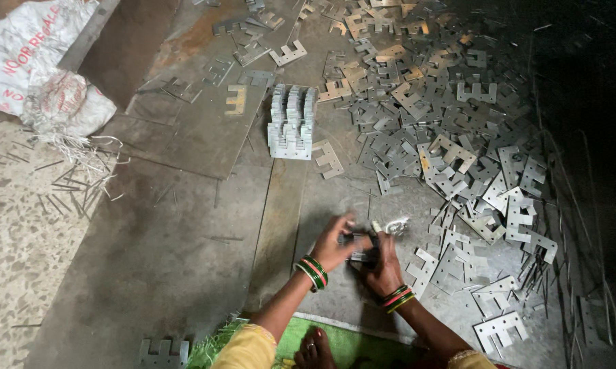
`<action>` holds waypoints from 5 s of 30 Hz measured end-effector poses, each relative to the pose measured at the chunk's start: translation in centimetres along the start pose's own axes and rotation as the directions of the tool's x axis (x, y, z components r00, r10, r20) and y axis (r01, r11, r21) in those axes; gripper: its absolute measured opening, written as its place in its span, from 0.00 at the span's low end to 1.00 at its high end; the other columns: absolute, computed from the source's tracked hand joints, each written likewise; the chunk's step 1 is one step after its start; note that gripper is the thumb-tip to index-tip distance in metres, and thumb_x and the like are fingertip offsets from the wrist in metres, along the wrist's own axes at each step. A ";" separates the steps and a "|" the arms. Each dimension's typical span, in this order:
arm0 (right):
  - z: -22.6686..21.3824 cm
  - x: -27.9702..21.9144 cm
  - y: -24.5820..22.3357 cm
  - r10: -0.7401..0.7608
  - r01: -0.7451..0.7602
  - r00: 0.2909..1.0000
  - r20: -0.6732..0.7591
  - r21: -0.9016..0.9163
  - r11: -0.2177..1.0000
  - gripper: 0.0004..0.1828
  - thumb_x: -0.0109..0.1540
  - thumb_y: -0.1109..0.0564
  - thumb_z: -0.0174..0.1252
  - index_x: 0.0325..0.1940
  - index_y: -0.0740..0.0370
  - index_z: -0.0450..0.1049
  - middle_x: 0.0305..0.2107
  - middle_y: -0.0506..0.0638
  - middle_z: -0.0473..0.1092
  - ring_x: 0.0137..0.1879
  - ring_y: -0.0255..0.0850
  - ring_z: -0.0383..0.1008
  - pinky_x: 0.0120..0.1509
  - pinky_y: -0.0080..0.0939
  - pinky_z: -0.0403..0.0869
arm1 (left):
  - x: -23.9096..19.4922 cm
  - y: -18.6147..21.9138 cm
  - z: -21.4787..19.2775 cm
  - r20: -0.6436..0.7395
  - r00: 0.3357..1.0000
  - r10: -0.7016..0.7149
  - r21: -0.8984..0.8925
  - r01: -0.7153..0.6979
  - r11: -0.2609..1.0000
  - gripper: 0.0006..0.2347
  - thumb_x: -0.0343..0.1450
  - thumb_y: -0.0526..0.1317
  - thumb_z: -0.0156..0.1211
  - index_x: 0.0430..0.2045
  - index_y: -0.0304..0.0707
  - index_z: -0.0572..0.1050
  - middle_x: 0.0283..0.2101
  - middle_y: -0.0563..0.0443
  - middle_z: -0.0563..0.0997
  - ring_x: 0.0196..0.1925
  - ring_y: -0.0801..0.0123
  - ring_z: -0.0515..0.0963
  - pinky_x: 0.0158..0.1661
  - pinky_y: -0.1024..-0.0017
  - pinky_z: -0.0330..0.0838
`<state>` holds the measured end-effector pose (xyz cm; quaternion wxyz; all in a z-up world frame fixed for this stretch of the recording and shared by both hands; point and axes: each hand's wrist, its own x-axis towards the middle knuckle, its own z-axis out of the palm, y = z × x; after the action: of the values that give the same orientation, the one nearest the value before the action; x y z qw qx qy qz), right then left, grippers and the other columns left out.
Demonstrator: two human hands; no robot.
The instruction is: The person picks up metal pieces from a pile on the floor and stacks them into vertical columns by hand.
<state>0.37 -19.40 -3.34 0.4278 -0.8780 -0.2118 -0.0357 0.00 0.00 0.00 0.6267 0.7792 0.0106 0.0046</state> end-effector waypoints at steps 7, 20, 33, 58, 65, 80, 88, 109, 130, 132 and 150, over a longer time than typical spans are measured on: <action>-1.2 0.3 1.7 -0.094 0.084 0.991 0.092 0.109 0.991 0.61 0.44 0.59 0.75 0.72 0.71 0.46 0.59 0.72 0.59 0.63 0.67 0.63 0.67 0.56 0.67 | 0.8 4.1 0.9 0.315 0.947 -0.065 0.741 -0.203 0.640 0.35 0.49 0.46 0.83 0.47 0.32 0.72 0.54 0.41 0.75 0.60 0.47 0.70 0.59 0.49 0.61; -2.2 0.2 2.8 0.001 -0.020 0.989 0.150 0.127 0.992 0.50 0.48 0.63 0.68 0.72 0.66 0.54 0.57 0.64 0.69 0.63 0.58 0.72 0.65 0.48 0.72 | 1.9 3.6 1.0 0.324 0.943 -0.079 0.757 -0.208 0.619 0.20 0.56 0.32 0.70 0.42 0.30 0.74 0.51 0.37 0.78 0.57 0.45 0.76 0.53 0.52 0.75; 6.4 13.5 -6.1 0.033 -0.046 0.989 0.146 0.090 0.995 0.41 0.50 0.67 0.63 0.67 0.61 0.60 0.57 0.65 0.69 0.61 0.64 0.71 0.61 0.55 0.74 | 9.0 2.9 -13.8 0.239 0.967 -0.088 0.886 -0.180 0.427 0.21 0.57 0.38 0.74 0.43 0.41 0.75 0.51 0.46 0.79 0.53 0.48 0.79 0.53 0.49 0.73; 13.4 22.8 -6.1 0.195 -0.184 0.963 0.189 -0.073 0.980 0.56 0.51 0.59 0.67 0.75 0.71 0.42 0.47 0.74 0.70 0.53 0.68 0.72 0.57 0.60 0.73 | 15.9 -0.8 -17.0 -0.422 0.877 -0.229 0.335 0.385 0.860 0.59 0.56 0.36 0.76 0.80 0.58 0.35 0.56 0.24 0.80 0.57 0.35 0.79 0.57 0.51 0.75; 6.8 17.7 0.6 -0.035 0.035 0.999 0.015 -0.002 0.999 0.43 0.47 0.64 0.64 0.67 0.66 0.62 0.51 0.69 0.71 0.59 0.66 0.71 0.63 0.55 0.72 | 14.6 1.0 -17.7 -0.287 0.923 0.258 0.618 -0.027 0.786 0.58 0.51 0.37 0.85 0.73 0.43 0.42 0.70 0.22 0.58 0.70 0.32 0.60 0.65 0.50 0.59; -32.7 -4.2 22.7 0.642 -0.844 0.510 -0.573 -0.477 0.244 0.39 0.57 0.45 0.63 0.69 0.60 0.63 0.64 0.64 0.65 0.70 0.68 0.57 0.66 0.71 0.63 | 7.3 -1.3 1.5 0.320 0.940 0.117 0.763 -0.329 0.557 0.51 0.66 0.67 0.60 0.68 0.17 0.46 0.74 0.27 0.46 0.76 0.43 0.43 0.70 0.53 0.37; -34.1 -4.2 21.8 0.630 -0.779 0.606 -0.486 -0.523 0.346 0.21 0.64 0.45 0.60 0.59 0.51 0.78 0.51 0.64 0.78 0.55 0.65 0.78 0.55 0.63 0.78 | -0.7 0.8 2.4 0.212 0.940 0.266 0.732 -0.333 0.594 0.45 0.67 0.63 0.60 0.69 0.23 0.51 0.75 0.32 0.49 0.77 0.47 0.46 0.71 0.52 0.39; -15.9 7.5 13.7 0.479 -0.458 0.878 0.014 -0.272 0.846 0.23 0.67 0.46 0.48 0.66 0.51 0.68 0.32 0.68 0.76 0.41 0.63 0.78 0.45 0.62 0.75 | -3.0 0.3 1.8 0.045 0.971 0.234 0.816 -0.171 0.552 0.41 0.69 0.60 0.59 0.68 0.24 0.52 0.74 0.32 0.49 0.77 0.45 0.44 0.71 0.53 0.37; -12.2 12.1 0.6 0.229 -0.248 0.961 -0.154 -0.119 0.962 0.33 0.57 0.52 0.62 0.65 0.66 0.68 0.41 0.65 0.78 0.36 0.48 0.82 0.42 0.49 0.80 | -2.9 3.3 0.0 -0.047 0.999 -0.014 0.812 0.047 0.582 0.56 0.59 0.69 0.64 0.68 0.20 0.43 0.76 0.33 0.44 0.78 0.50 0.38 0.72 0.56 0.33; -7.0 19.3 1.3 0.371 -0.383 0.922 -0.110 -0.117 0.916 0.34 0.56 0.48 0.61 0.67 0.53 0.72 0.40 0.66 0.78 0.45 0.58 0.80 0.54 0.53 0.77 | -2.9 2.8 0.1 -0.062 0.998 -0.010 0.778 0.055 0.626 0.57 0.58 0.69 0.65 0.68 0.21 0.43 0.76 0.34 0.44 0.78 0.50 0.38 0.72 0.55 0.32; -26.4 -0.4 2.3 0.576 -0.455 0.785 0.228 -0.419 0.786 0.24 0.67 0.51 0.48 0.68 0.42 0.71 0.20 0.51 0.77 0.21 0.38 0.69 0.26 0.40 0.71 | -3.4 3.9 -0.2 -0.036 0.999 0.039 0.808 0.006 0.590 0.54 0.61 0.71 0.62 0.68 0.21 0.45 0.76 0.33 0.42 0.78 0.50 0.38 0.73 0.54 0.31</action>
<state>4.09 -41.03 11.56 0.2182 -0.9545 -0.0215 0.2020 -3.34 -0.71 3.83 0.2053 0.9782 0.0199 0.0245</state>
